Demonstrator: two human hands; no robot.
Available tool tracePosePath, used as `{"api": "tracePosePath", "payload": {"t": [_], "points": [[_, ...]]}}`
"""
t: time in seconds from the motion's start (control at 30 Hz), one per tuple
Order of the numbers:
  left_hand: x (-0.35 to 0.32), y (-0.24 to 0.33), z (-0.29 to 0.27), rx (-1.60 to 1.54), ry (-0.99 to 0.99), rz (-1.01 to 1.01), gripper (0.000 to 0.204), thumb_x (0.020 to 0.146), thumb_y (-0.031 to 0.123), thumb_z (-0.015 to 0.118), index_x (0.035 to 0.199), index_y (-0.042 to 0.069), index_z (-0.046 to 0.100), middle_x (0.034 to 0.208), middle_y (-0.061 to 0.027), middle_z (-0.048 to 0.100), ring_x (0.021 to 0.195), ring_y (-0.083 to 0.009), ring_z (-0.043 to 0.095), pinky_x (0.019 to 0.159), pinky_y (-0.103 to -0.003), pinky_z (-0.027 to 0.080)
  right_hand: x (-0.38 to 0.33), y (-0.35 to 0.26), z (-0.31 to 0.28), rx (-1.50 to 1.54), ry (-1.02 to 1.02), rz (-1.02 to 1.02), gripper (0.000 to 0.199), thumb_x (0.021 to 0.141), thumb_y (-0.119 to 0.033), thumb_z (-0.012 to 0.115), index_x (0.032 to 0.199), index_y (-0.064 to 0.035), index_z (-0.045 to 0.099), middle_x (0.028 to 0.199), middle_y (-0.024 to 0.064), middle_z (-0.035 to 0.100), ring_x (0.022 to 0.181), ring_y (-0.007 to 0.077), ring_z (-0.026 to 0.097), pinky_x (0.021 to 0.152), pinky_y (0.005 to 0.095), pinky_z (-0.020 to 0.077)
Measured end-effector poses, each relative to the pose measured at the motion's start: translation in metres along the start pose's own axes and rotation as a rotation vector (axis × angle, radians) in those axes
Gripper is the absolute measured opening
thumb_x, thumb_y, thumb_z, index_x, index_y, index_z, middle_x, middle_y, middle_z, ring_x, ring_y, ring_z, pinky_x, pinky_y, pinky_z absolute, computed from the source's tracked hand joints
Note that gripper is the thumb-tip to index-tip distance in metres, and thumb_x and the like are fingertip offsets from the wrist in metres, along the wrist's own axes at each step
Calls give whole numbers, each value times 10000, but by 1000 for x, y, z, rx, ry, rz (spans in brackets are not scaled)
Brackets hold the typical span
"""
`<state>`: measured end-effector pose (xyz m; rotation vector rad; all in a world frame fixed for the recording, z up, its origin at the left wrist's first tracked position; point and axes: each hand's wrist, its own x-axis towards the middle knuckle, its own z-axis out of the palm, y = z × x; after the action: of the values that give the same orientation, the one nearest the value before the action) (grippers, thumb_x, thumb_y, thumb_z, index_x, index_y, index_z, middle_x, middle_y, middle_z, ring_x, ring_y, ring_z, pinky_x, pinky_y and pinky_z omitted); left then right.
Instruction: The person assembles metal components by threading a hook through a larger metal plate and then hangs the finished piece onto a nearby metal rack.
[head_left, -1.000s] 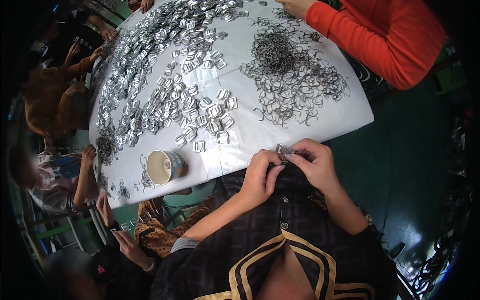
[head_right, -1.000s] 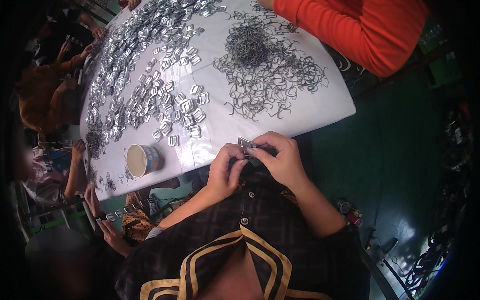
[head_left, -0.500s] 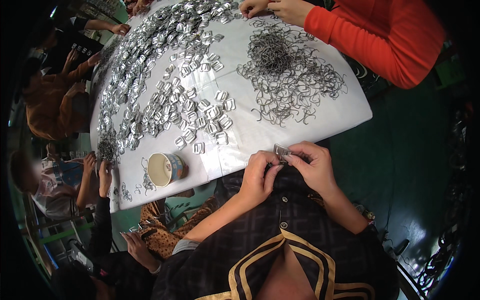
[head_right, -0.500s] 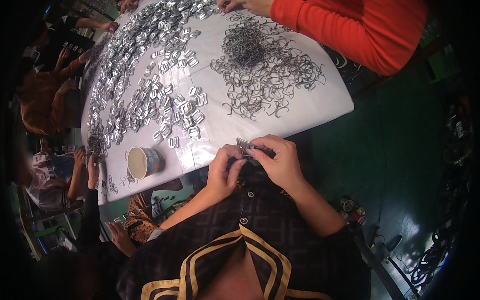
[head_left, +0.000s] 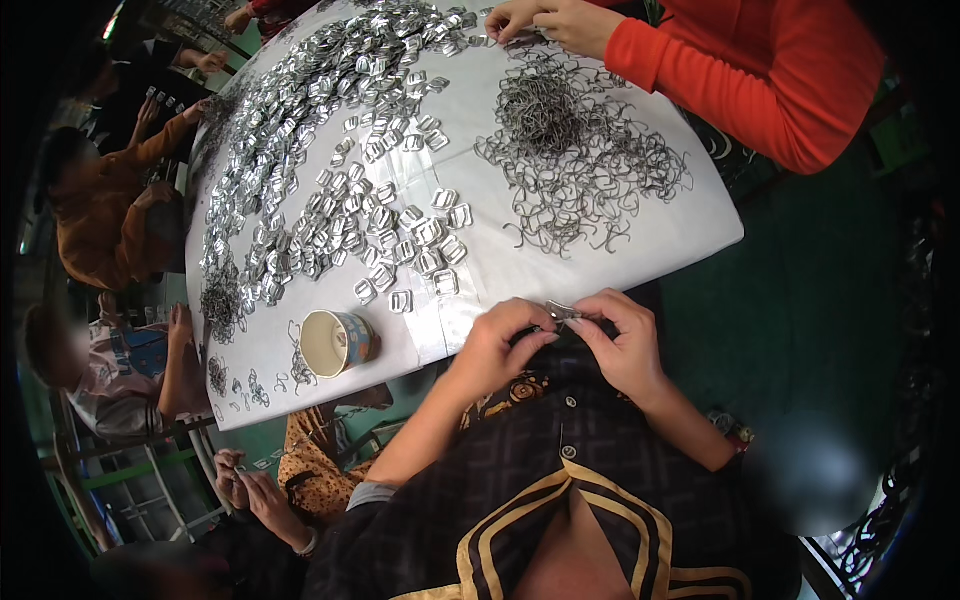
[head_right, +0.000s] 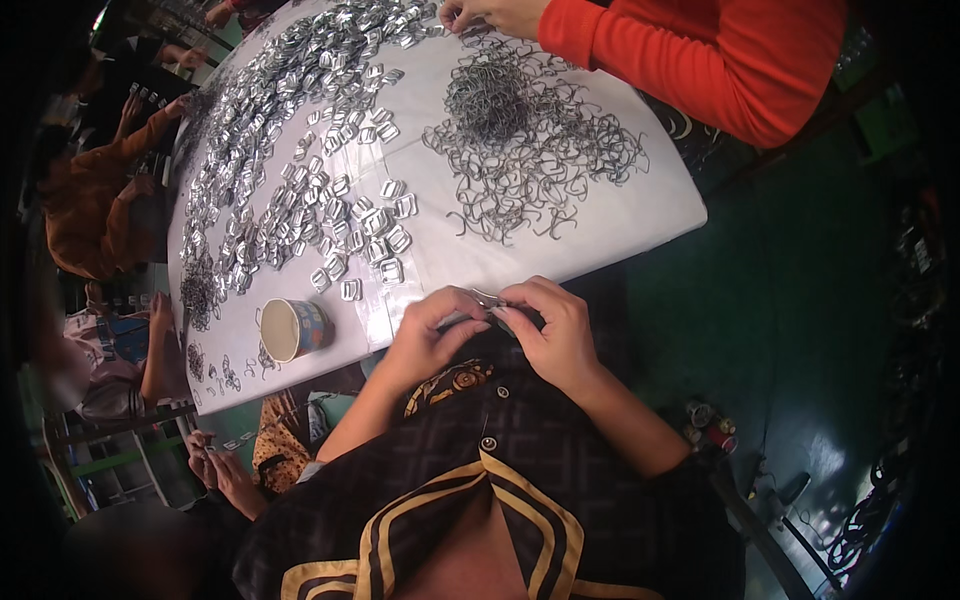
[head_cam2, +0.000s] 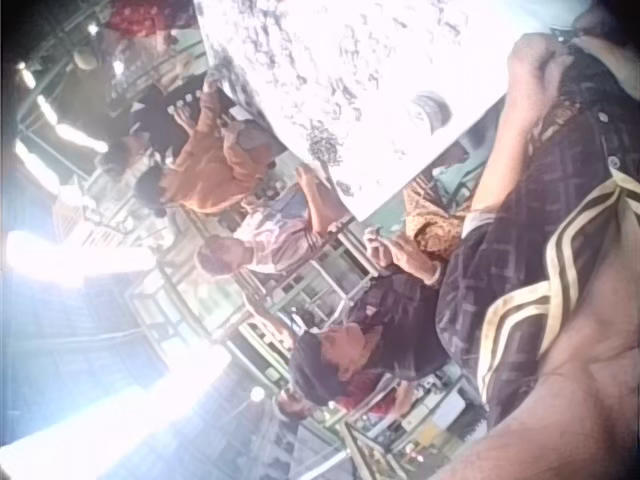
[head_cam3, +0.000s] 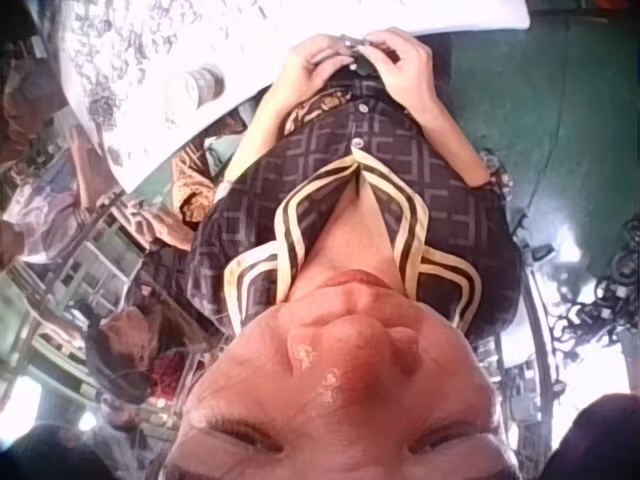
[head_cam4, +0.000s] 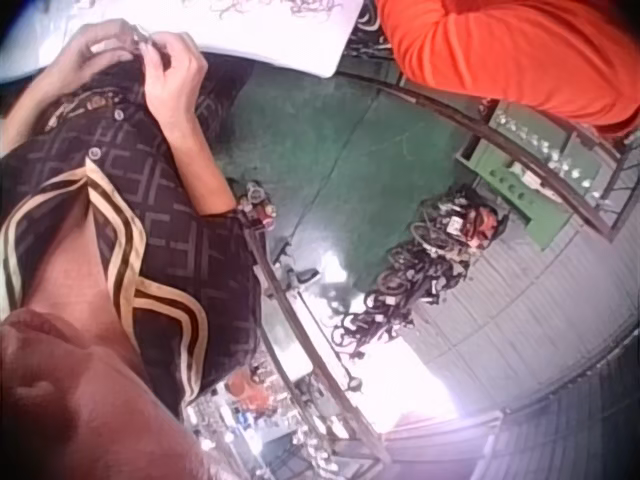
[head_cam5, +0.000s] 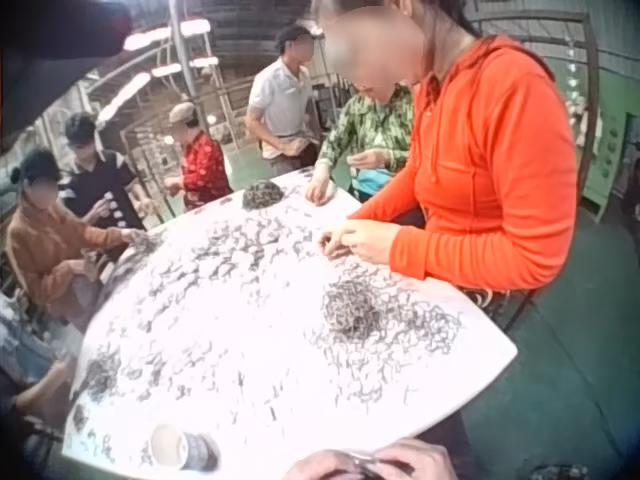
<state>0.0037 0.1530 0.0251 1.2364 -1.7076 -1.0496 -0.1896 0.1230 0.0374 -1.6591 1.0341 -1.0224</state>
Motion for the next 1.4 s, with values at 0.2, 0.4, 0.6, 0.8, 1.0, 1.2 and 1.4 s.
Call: {"api": "tracePosePath", "payload": {"t": [0.2,0.4,0.6,0.8,1.0,1.2,1.4], "points": [[48,-39,-34,485,245,46,107,820,-10,655,920,12,684,924,-122,664,788,-266,656,727,-322,514,-3,3,-2,-13,-14,-6,110,789,20,693,890,25,649,802,105,642,679,180,629,616,277,484],[84,-58,-36,917,95,265,99,708,39,602,783,18,663,824,-105,601,799,-263,604,706,-343,500,-7,2,-3,-30,-21,-12,106,794,16,689,893,22,651,799,99,642,675,177,633,612,272,488],[86,-40,-35,1248,-148,221,47,725,78,602,754,69,638,808,-102,595,783,-277,618,698,-371,515,-12,10,0,-6,-31,5,93,805,8,680,893,12,652,803,95,642,674,175,634,608,270,489],[75,-27,-42,692,-42,-64,90,763,64,664,763,12,591,722,-80,638,634,-185,631,605,-312,508,-14,14,1,2,-20,-12,85,809,4,675,888,12,645,792,97,633,665,188,630,594,277,484],[28,-9,-21,-140,22,-147,155,738,-13,707,833,10,587,738,-12,610,637,-60,531,613,-218,450,-13,18,2,0,-29,9,96,804,-15,682,888,11,645,790,106,631,668,223,626,577,297,474],[13,16,-20,-73,-80,7,153,715,-7,745,812,27,631,891,-59,549,840,-171,542,743,-283,444,-10,15,4,-6,-40,16,97,798,-14,680,886,8,645,798,113,631,690,243,630,582,316,475],[13,13,-14,33,2,77,166,710,-5,759,821,47,647,928,-70,588,855,-186,565,758,-300,453,-10,13,7,-19,-93,-14,106,785,0,675,888,-2,646,809,117,631,714,272,630,620,339,486]]}}
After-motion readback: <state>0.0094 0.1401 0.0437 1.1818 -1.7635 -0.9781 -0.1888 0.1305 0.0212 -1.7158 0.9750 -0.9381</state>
